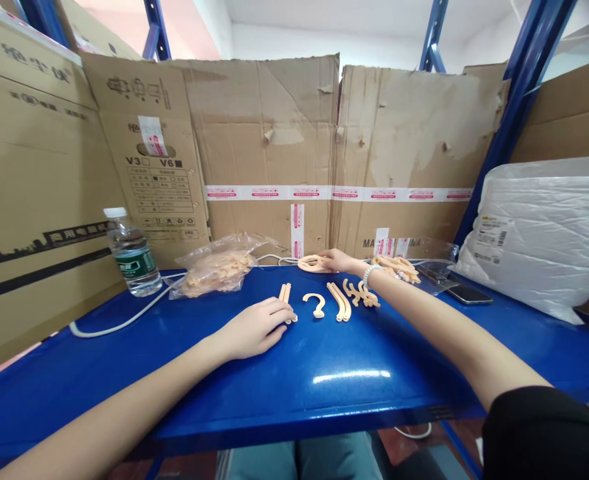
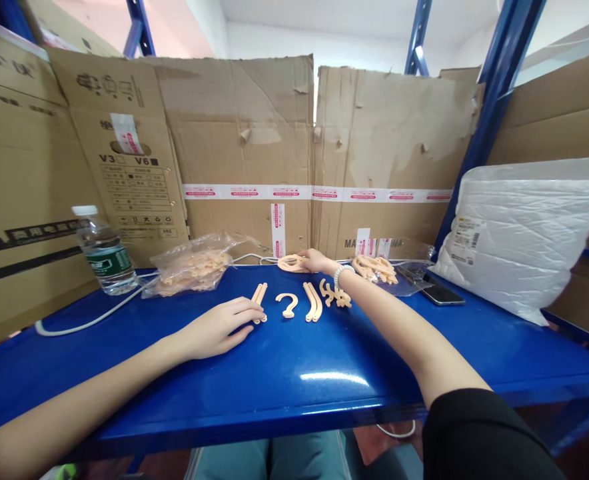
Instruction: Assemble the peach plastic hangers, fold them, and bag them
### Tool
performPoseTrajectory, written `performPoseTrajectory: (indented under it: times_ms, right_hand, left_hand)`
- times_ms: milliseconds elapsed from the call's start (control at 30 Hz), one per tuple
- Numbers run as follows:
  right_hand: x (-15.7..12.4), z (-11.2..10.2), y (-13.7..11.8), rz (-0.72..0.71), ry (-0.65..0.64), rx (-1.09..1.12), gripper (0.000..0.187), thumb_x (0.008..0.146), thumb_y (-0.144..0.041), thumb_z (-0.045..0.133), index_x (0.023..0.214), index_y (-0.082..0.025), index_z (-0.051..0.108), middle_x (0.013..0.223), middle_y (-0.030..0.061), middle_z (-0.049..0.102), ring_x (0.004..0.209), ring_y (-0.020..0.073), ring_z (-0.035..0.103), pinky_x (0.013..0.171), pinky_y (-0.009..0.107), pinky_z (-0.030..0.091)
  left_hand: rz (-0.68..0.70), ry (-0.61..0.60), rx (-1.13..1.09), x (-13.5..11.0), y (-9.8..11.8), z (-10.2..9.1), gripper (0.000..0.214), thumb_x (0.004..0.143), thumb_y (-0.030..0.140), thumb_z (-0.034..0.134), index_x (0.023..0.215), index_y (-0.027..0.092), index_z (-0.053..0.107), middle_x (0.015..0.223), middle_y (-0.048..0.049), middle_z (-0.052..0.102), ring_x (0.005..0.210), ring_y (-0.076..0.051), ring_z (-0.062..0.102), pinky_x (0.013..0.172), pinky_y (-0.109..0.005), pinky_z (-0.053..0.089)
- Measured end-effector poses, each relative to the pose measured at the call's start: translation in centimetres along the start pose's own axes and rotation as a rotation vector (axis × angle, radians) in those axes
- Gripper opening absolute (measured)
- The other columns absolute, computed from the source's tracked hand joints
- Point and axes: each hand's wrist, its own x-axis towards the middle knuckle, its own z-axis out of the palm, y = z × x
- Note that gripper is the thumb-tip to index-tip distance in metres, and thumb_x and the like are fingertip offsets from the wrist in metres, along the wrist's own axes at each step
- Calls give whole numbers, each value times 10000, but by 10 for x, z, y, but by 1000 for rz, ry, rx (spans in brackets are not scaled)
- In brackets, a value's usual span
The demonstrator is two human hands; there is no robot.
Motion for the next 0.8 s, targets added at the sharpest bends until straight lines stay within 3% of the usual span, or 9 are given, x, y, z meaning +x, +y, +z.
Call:
performPoseTrajectory:
  times_ms: [133,300,467,567,633,700,800]
  right_hand:
    - [-20,-6,-5,-5,33,165,235,842,-241,576,1012,-112,676,608,12,585,510,121,507,474,222,407]
    - [-63,-17,-10,-51,88,314,248,843,-298,567,1015,-132,633,634,-5,522,534,110,467,486,221,396]
    - [-87,-29,-10,-63,101,551,219,778,-319,638,927,-158,635,696,0,527,562,108,453,497,232,388]
    - [-90,-40,-7,-81,141,675,222,747,-331,683,868,-154,627,707,-2,503,579,104,449,503,236,378]
    - [-91,-49,-2,-68,173,752,228,732,-323,708,857,-152,622,708,-8,486,576,98,442,493,233,362]
    - [-92,-57,6,-38,195,827,228,714,-297,737,841,-147,620,697,-15,473,566,89,433,479,224,343]
    - [-91,-64,19,17,231,911,223,669,-231,775,786,-130,615,668,-15,467,556,81,430,458,209,318]
  left_hand:
    - [-58,-7,19,-3,-7,4,284,923,180,461,1174,203,590,1177,-90,634,1097,-227,589,965,-387,489]
    - [-110,-24,118,-3,-12,2,320,914,229,493,1220,165,559,1262,-131,603,1156,-279,575,978,-445,483]
    - [-52,-5,109,28,13,0,399,912,226,535,1304,173,484,1291,-124,583,1202,-275,542,1042,-472,421]
    - [-18,-38,92,55,27,14,294,904,187,557,1198,193,557,1242,-99,598,1106,-246,591,966,-424,470]
    - [-29,-70,142,68,26,27,191,900,109,513,1038,178,626,1102,-102,639,1016,-247,615,866,-392,506]
    - [-78,-85,153,76,16,38,196,901,76,483,913,179,649,984,-79,651,960,-226,624,838,-360,503]
    - [-168,-121,211,81,-7,44,211,912,89,478,892,181,667,946,-57,661,950,-222,625,853,-365,489]
